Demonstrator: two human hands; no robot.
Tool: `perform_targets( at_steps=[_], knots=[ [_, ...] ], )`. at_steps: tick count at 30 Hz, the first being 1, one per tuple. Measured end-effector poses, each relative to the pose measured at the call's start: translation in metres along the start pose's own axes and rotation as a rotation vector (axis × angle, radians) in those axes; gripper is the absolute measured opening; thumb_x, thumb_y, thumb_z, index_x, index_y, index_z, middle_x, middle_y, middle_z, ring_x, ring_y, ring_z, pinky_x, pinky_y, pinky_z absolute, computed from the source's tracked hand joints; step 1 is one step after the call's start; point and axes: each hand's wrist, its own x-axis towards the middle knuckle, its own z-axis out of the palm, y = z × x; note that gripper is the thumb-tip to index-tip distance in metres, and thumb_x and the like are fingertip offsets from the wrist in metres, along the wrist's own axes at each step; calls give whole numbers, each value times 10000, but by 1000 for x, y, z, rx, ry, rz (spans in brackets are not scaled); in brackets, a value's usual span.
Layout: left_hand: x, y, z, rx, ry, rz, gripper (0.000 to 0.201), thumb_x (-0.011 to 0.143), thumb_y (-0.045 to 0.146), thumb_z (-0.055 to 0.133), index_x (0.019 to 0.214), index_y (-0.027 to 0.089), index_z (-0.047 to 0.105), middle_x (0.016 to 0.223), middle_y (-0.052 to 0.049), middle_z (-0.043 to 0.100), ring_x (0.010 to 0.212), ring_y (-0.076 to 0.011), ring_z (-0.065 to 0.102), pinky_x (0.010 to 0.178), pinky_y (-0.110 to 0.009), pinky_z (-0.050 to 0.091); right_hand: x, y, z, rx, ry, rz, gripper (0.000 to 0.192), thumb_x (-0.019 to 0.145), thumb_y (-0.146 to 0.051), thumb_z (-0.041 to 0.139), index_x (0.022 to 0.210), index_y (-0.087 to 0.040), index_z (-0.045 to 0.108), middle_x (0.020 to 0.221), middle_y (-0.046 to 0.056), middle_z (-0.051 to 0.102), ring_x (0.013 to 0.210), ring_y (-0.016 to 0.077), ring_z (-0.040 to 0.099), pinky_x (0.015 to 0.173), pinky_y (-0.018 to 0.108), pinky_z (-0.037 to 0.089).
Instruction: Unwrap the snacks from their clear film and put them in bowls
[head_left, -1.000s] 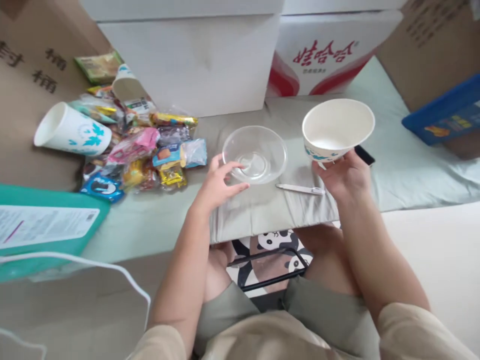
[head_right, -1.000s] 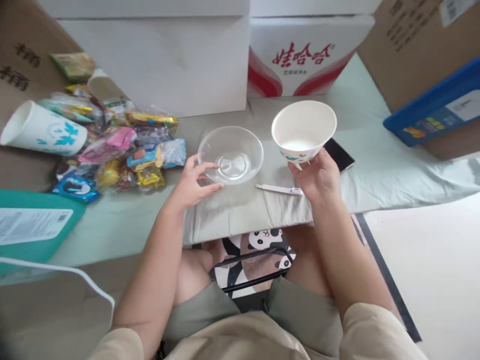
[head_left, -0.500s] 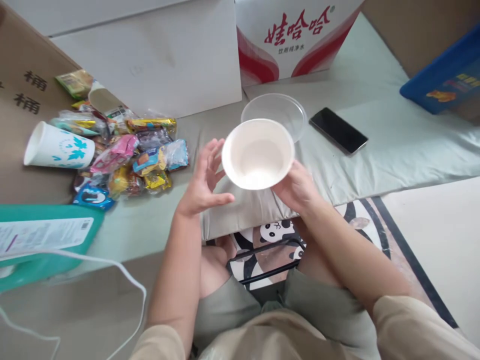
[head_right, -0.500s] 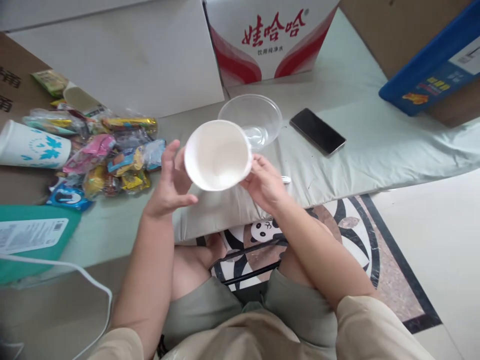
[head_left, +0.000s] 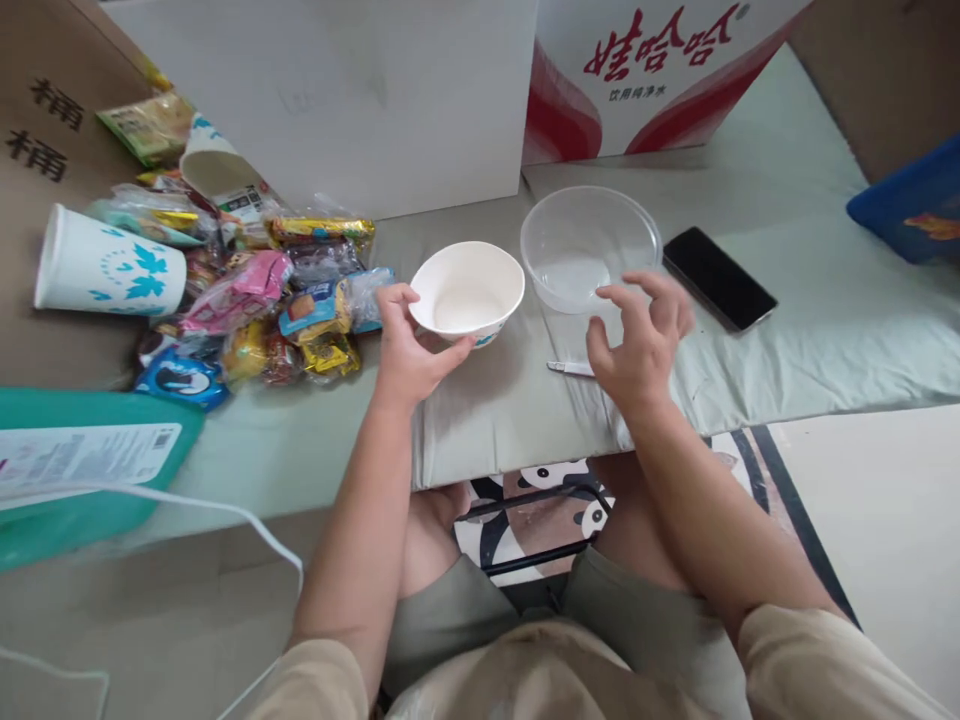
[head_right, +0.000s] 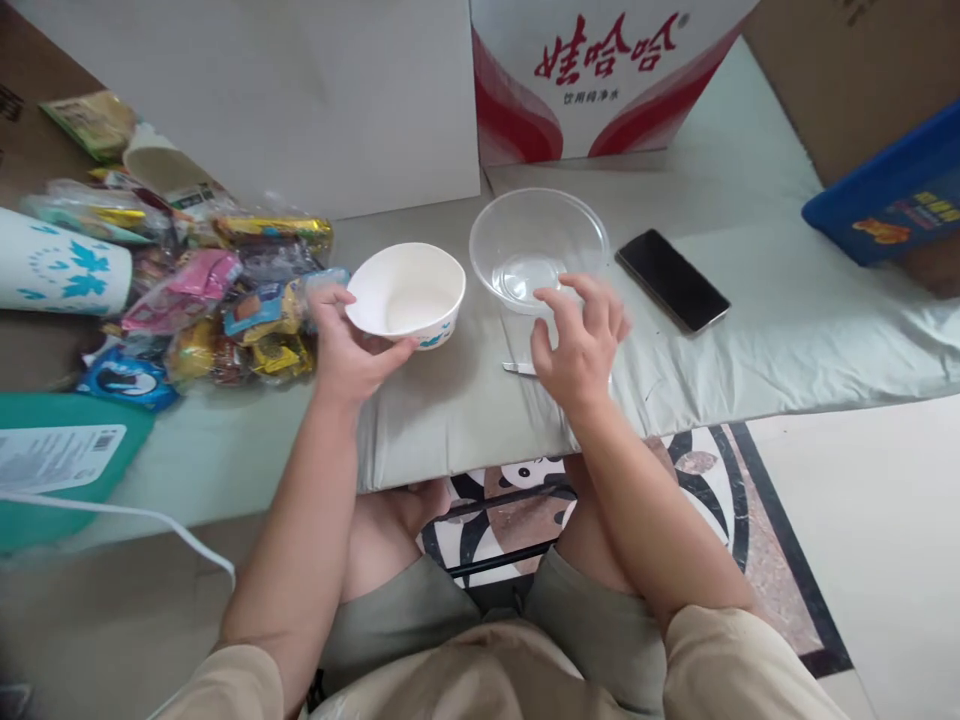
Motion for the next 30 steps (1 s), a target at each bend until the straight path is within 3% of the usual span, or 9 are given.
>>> perform_targets(
  at_steps=[2,6,10,13,19,22,25,27,30],
  knots=[
    [-1,-5,10,105,12,28,790,660,497,883,1232,275,384,1306,-104,521,1279,-283,587,1027,-419,540,6,12,5,-157,-1,-60,146,887,-253,547,980,-234,659,1192,124,680,1362,368,504,1097,604,290],
    [-1,1,17,280,26,68,683,750,206,786,1323,271,420,1460,-126,504,1448,-295,470,1214,-477,393,11,27,7,-209,54,-51,177,915,-235,509,969,-227,677,1068,113,707,1310,379,553,1082,639,248],
    [1,3,-5,442,185,-39,638,740,127,708,1340,243,525,1558,-145,448,1559,-362,299,1294,-585,240,0,23,-6,-176,195,-115,274,856,-223,541,1099,-232,667,1207,153,667,1336,401,534,1071,619,306],
    [4,-8,-20,551,263,-142,628,705,119,708,1318,219,610,1554,-151,489,1577,-395,255,1296,-629,202,-16,11,-7,-105,125,-194,244,848,-238,518,1062,-231,637,1122,141,664,1291,384,572,1059,596,358],
    [10,-16,-29,622,363,-107,290,844,147,547,1034,200,759,1240,-144,737,1267,-352,638,1174,-596,392,-28,-4,3,-31,57,-270,177,832,-231,523,980,-242,620,1014,97,685,1212,330,642,1034,523,417],
    [5,-3,-35,527,510,22,228,881,216,547,966,201,759,1039,-106,779,1044,-274,726,1064,-463,508,-28,-1,-2,14,58,-295,143,864,-215,516,951,-236,628,964,84,710,1079,289,692,970,467,450],
    [-2,12,-42,289,672,99,186,896,311,580,991,222,713,1039,-71,754,1057,-217,707,1014,-374,537,-31,12,-11,-40,-53,-280,145,897,-224,514,947,-228,650,898,73,730,898,253,697,875,421,464],
    [-5,18,-46,24,703,30,210,916,391,559,1061,271,653,1126,-50,721,1083,-198,689,951,-369,566,-35,26,-17,-152,-198,-251,210,897,-282,549,1056,-224,673,1003,93,745,942,279,683,864,431,466],
    [-8,23,-49,-374,559,-204,290,917,537,524,1130,348,577,1194,-33,691,1044,-191,690,847,-380,598,-40,47,-22,-282,-370,-230,343,888,-394,579,1169,-223,674,1226,127,708,1073,345,643,874,473,473]
  ],
)
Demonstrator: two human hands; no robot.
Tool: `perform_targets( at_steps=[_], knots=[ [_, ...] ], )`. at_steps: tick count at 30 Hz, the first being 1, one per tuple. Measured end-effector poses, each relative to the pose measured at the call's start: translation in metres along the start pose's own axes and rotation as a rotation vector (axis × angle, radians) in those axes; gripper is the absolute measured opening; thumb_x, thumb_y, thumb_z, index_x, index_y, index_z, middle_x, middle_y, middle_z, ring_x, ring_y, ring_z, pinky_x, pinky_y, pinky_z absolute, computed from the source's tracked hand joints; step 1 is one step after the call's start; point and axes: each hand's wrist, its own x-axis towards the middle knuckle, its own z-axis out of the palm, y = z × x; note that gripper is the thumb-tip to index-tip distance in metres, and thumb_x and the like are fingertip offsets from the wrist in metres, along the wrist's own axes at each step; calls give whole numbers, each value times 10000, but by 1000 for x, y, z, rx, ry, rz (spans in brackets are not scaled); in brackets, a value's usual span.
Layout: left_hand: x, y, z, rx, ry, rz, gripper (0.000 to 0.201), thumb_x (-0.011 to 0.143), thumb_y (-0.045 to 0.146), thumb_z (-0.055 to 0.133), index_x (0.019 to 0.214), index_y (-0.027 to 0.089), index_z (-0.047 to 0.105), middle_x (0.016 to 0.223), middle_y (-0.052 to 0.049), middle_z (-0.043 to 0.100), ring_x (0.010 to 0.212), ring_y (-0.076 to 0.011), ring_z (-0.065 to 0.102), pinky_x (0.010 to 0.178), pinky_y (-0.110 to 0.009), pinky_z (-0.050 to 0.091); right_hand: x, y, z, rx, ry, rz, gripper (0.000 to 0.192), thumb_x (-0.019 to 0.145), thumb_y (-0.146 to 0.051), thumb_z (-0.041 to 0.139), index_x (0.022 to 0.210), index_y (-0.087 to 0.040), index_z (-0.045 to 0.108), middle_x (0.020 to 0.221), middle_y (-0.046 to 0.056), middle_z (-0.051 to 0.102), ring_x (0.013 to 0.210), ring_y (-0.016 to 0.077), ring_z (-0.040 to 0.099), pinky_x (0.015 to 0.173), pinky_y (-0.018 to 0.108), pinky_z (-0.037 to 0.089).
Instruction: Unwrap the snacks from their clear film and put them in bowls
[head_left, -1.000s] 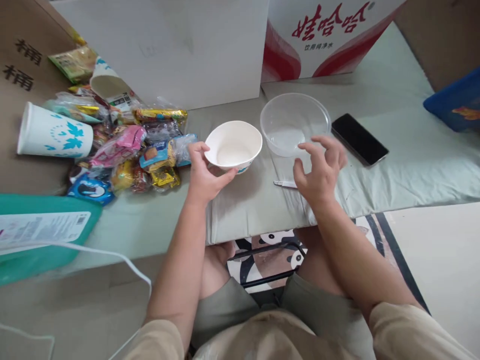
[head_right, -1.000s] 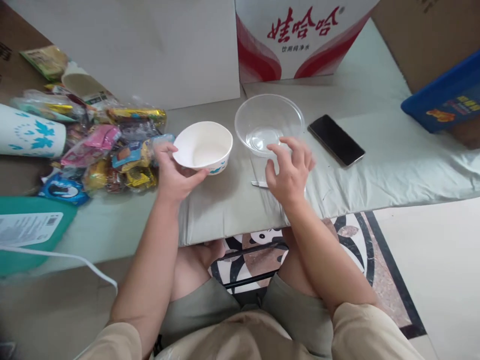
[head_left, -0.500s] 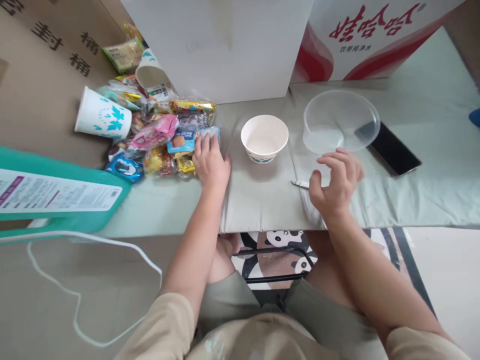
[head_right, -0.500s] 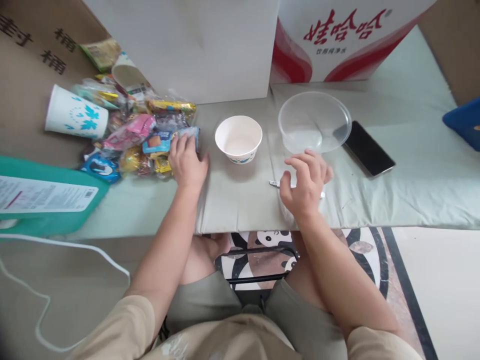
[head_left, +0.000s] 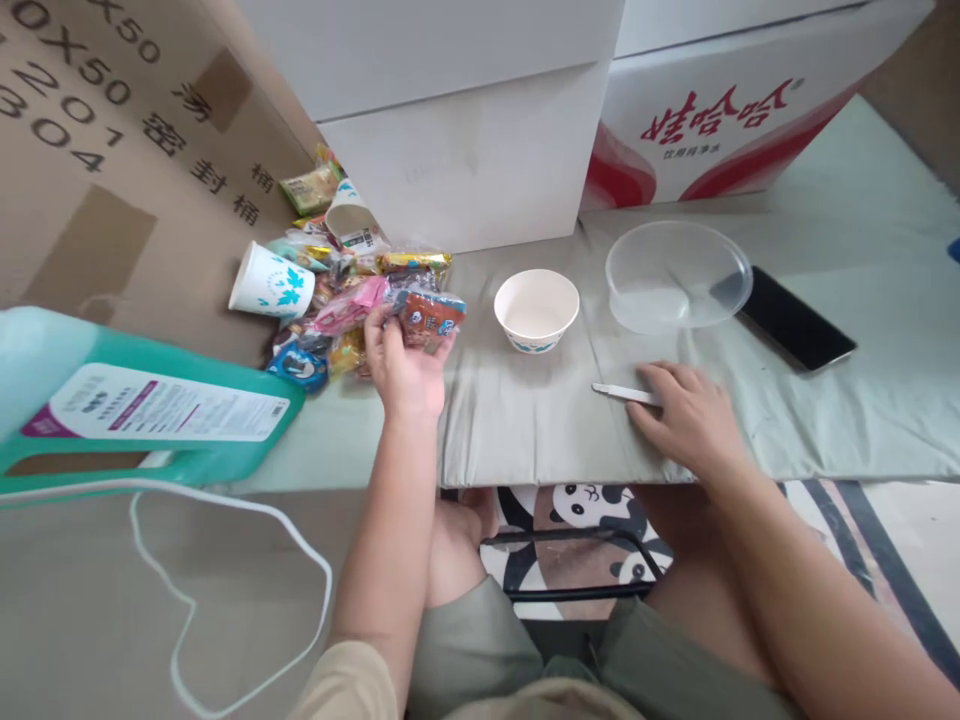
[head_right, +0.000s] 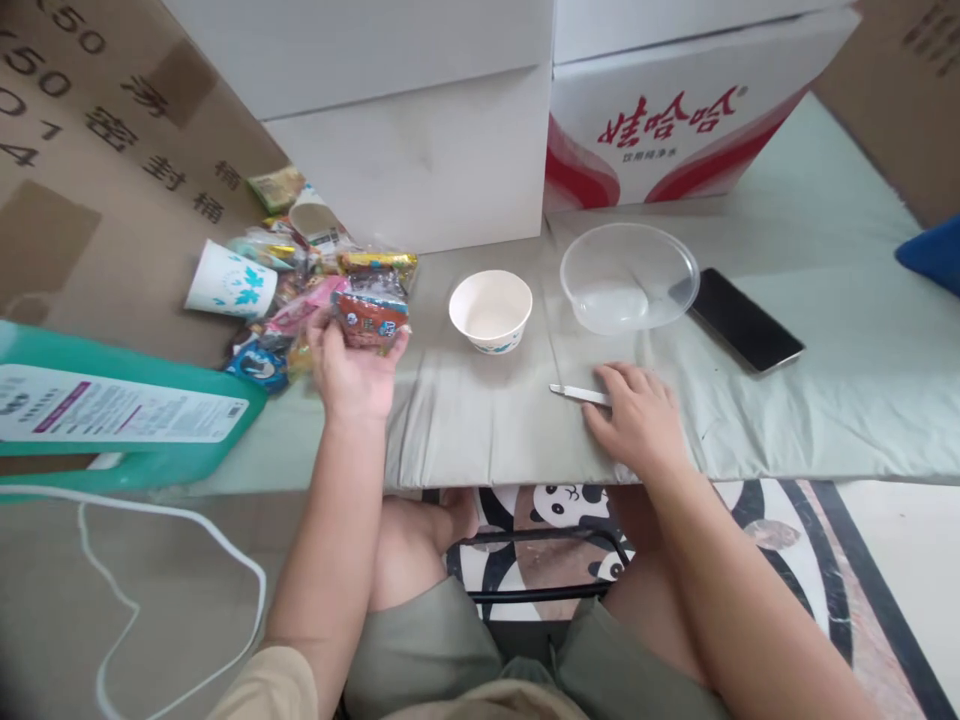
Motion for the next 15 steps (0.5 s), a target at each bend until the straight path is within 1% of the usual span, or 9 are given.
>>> perform_targets(
  at_steps=[2,3,5,6,7,9,11,13,15],
  knots=[
    [-3,3,-1,-75,-142,-170,448,877,694,492,1113,324,585,1147,-60,698,1022,-206,690,803,-371,604,-3,9,2,6,-23,11,283,903,-420,559,1052,-221,695,1187,131,713,1029,345,645,844,469,479],
    [-5,5,-1,-86,-211,-214,563,843,784,449,1095,304,599,1116,-77,699,1015,-214,689,774,-357,603,-3,10,2,36,-17,12,256,910,-417,551,991,-221,694,1126,130,722,986,333,651,826,458,481],
    [-11,10,-2,-84,-335,-253,753,771,915,336,1071,286,619,1092,-97,694,1000,-218,681,699,-320,584,-1,7,0,143,4,11,223,914,-398,551,954,-223,684,994,115,727,890,295,656,784,425,483],
    [-15,13,-2,-77,-385,-260,795,748,941,304,1073,289,623,1108,-101,690,996,-213,675,664,-301,566,0,2,-1,227,11,8,217,916,-392,553,971,-224,679,936,102,723,841,273,655,757,403,483],
    [-19,15,-2,-66,-429,-265,806,734,948,300,1078,295,623,1136,-105,684,989,-207,668,635,-286,546,2,-6,-2,329,11,6,216,922,-395,554,988,-227,672,877,82,714,790,247,649,726,377,479],
    [-26,18,-2,-40,-499,-273,775,723,930,355,1090,301,619,1192,-115,670,975,-204,654,598,-278,512,3,-28,-3,568,-14,17,239,955,-437,537,984,-231,655,759,35,672,689,196,619,665,331,463],
    [-33,18,-2,-50,-533,-272,735,717,895,429,1105,298,612,1209,-127,663,982,-224,654,589,-295,502,4,-53,-1,839,-73,40,323,996,-520,486,954,-231,625,682,-2,615,615,155,576,620,299,447],
    [-39,16,-2,-78,-541,-291,682,710,833,529,1125,298,606,1198,-127,673,1029,-263,667,619,-328,521,5,-78,3,1116,-140,87,389,1010,-590,448,944,-233,588,697,-21,600,573,124,550,580,275,434],
    [-44,12,-3,-78,-554,-330,654,674,742,662,1158,309,587,1201,-112,691,1089,-294,678,681,-367,551,8,-99,8,1355,-160,128,395,997,-621,472,943,-239,559,772,-26,616,546,98,542,539,257,420]
  ],
)
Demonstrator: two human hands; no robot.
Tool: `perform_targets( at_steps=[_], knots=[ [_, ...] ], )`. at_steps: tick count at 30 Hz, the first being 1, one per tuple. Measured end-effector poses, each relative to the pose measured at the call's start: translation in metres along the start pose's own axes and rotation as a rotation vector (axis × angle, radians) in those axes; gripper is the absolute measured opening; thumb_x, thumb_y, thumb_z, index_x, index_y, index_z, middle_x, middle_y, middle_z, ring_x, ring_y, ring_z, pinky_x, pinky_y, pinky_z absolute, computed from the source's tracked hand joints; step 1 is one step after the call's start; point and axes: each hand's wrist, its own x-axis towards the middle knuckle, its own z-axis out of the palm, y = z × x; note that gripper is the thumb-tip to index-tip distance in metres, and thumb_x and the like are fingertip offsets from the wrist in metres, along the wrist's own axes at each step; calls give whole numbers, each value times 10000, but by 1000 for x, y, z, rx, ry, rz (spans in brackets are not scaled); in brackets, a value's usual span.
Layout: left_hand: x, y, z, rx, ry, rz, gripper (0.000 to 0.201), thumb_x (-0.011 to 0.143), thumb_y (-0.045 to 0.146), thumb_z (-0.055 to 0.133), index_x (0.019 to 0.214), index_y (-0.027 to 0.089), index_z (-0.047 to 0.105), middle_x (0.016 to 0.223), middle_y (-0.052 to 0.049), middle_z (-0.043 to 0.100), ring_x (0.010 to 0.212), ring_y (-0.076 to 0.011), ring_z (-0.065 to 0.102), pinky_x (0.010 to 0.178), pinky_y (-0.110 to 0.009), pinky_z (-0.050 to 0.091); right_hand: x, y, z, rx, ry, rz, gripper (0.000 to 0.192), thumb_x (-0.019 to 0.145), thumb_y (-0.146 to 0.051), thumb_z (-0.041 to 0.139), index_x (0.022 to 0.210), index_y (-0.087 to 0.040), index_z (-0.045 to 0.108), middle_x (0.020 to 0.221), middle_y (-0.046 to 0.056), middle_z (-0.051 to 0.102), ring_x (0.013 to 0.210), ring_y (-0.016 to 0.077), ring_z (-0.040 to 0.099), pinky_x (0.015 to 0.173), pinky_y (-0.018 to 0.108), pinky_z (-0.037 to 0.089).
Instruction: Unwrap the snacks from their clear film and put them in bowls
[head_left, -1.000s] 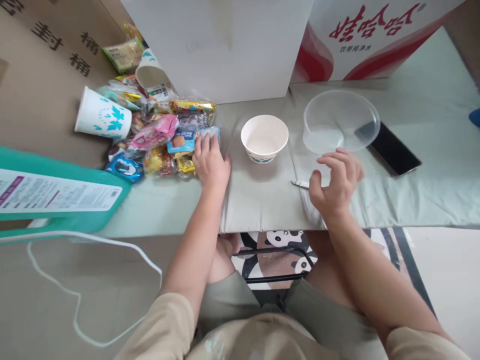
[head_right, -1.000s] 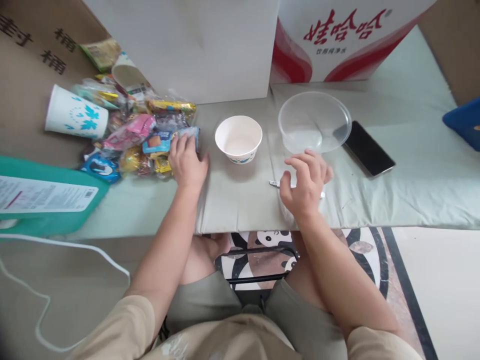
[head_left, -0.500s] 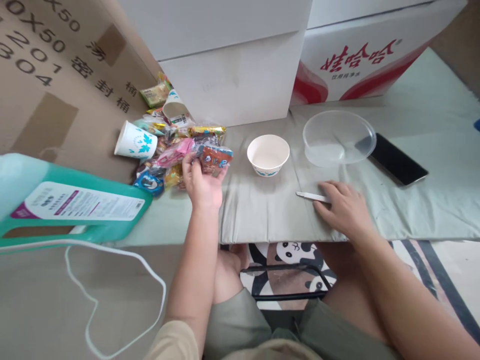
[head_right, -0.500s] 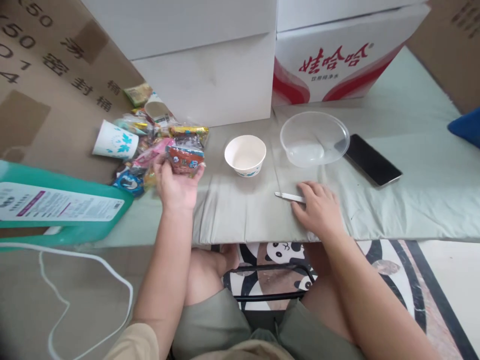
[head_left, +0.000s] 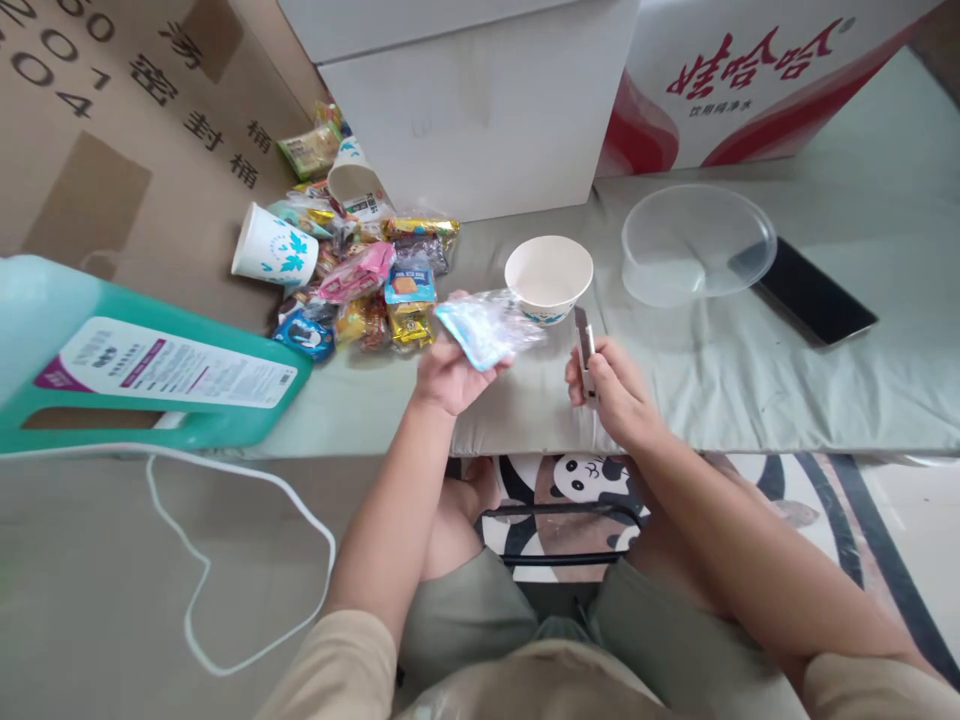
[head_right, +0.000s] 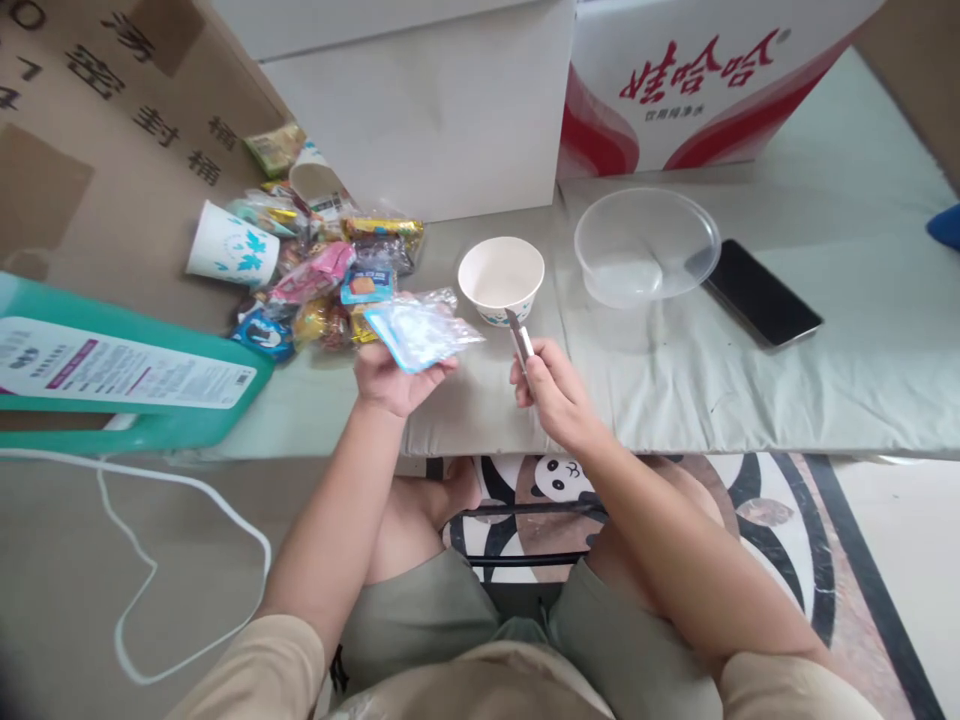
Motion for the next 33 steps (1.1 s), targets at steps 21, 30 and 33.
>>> perform_targets(
  at_steps=[21,30,33],
  knots=[
    [13,-42,5,159,-204,-7,815,639,429,861,1348,264,495,1260,-71,654,1109,-251,662,891,-341,555,-4,5,9,-247,-146,17,396,1041,-547,388,1160,-231,594,943,40,744,672,158,700,624,304,484],
    [20,-42,-2,502,-191,184,799,699,396,815,1421,251,503,1259,-98,668,1080,-266,674,884,-362,567,7,-2,2,-493,-17,84,310,925,-436,540,938,-177,710,694,20,663,604,135,552,599,272,389],
    [16,-39,-8,444,-166,198,822,666,479,849,1391,262,529,1276,-101,657,1071,-270,678,859,-355,578,9,-5,0,-525,-68,109,351,924,-449,524,867,-169,728,620,18,627,599,146,563,590,272,379]
  ],
)
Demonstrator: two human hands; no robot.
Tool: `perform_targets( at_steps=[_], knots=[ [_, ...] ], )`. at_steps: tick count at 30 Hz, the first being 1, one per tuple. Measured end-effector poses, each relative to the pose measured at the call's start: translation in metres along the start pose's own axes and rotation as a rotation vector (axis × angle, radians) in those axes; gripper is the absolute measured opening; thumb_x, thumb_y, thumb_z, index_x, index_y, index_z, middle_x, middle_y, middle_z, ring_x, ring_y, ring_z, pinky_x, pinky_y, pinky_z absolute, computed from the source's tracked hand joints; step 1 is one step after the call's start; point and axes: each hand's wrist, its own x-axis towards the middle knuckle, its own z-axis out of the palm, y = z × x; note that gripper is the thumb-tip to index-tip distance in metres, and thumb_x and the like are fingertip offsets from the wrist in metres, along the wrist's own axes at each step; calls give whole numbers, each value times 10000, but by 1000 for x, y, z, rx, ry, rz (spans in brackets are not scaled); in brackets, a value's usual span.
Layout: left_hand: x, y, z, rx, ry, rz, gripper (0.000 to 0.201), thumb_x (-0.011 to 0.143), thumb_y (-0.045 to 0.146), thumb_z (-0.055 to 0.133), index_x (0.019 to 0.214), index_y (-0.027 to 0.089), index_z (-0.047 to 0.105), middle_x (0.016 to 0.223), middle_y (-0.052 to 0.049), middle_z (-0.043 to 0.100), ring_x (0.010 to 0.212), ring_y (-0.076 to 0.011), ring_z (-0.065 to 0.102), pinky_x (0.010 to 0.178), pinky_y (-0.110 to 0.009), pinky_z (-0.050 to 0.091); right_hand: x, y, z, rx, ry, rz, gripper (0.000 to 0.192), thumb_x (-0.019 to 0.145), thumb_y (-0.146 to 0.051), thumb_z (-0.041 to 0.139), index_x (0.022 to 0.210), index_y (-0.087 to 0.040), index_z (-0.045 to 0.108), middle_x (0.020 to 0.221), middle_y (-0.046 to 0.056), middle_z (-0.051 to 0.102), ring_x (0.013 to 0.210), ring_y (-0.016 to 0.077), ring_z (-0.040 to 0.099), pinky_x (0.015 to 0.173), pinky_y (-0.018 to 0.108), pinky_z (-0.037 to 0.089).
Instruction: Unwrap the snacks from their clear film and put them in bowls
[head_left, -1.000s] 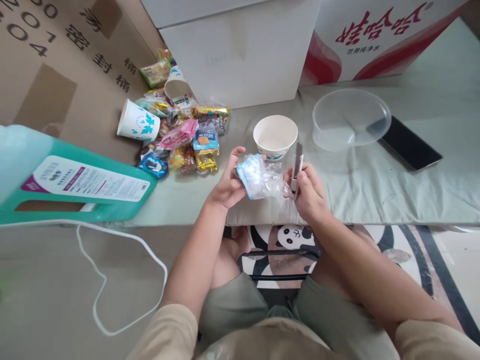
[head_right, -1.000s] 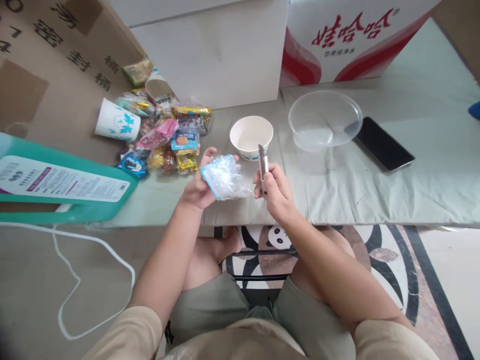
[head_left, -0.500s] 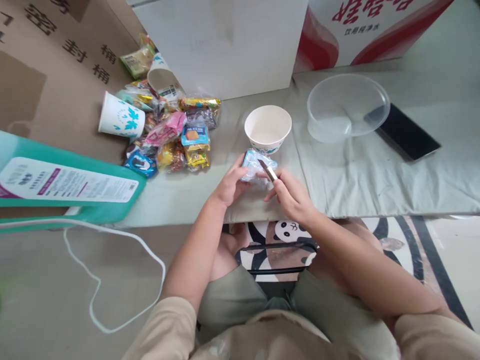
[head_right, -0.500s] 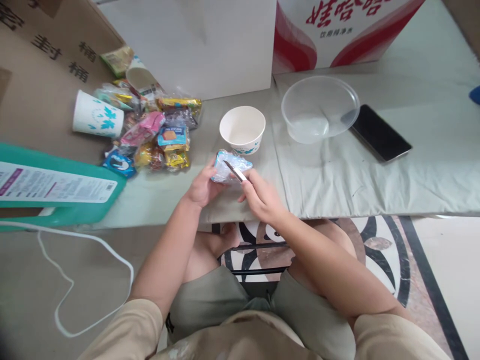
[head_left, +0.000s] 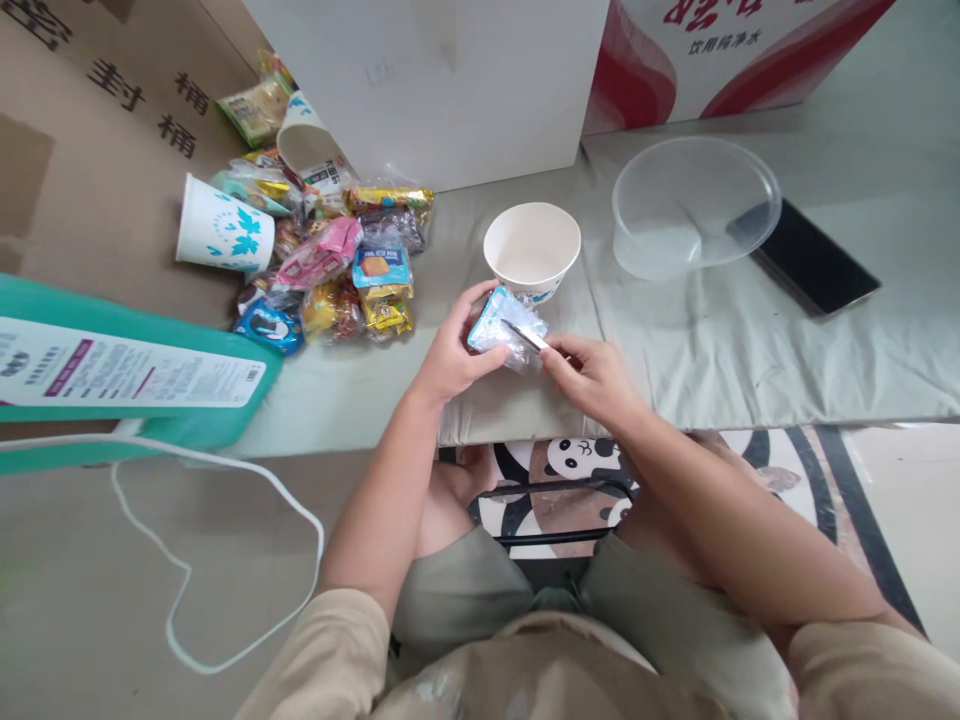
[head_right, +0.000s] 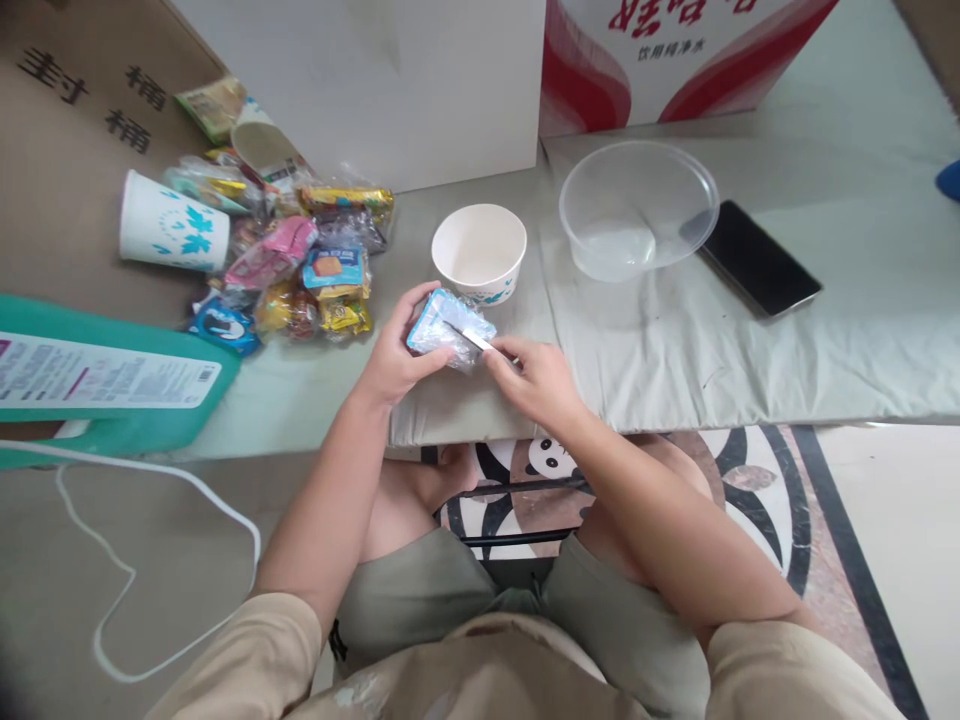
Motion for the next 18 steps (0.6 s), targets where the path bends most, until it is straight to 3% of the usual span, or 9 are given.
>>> perform_targets(
  at_steps=[5,9,11,13,16,18],
  knots=[
    [-5,6,-18,-184,164,-47,834,620,581,857,1346,353,517,1362,-72,595,1114,-272,665,775,-335,603,-6,6,-19,-93,-29,-28,386,917,-460,514,853,-170,761,583,14,620,547,139,541,572,274,365],
    [-9,4,-11,-257,194,-82,712,690,544,807,1298,383,473,1263,-41,625,1048,-231,685,763,-343,604,-9,28,-44,-376,205,-15,347,895,-444,560,982,-198,788,736,58,717,630,183,596,609,300,387],
    [-14,-1,4,-166,179,-95,669,725,535,790,1277,350,460,1159,-40,652,991,-210,694,792,-341,594,-8,42,-56,-542,314,-2,324,897,-429,574,1030,-219,782,920,90,755,760,229,649,661,327,417],
    [-19,-3,18,-14,142,-119,581,804,543,722,1268,310,461,1100,-49,664,955,-200,695,798,-337,585,-6,54,-67,-663,332,27,299,907,-404,575,1047,-228,771,1056,113,742,891,275,670,726,363,452],
    [-25,0,25,321,163,-42,531,860,521,668,1288,259,493,1232,-101,646,1124,-248,657,944,-407,562,-4,62,-74,-767,390,64,299,910,-357,573,1109,-218,748,1159,148,705,1056,339,647,889,478,471],
    [-25,5,20,506,148,72,638,806,506,730,1336,234,499,1364,-134,590,1277,-296,583,1071,-463,504,-5,60,-71,-756,437,-3,332,907,-333,563,1163,-200,728,1186,166,694,1096,355,633,955,528,455]
  ],
)
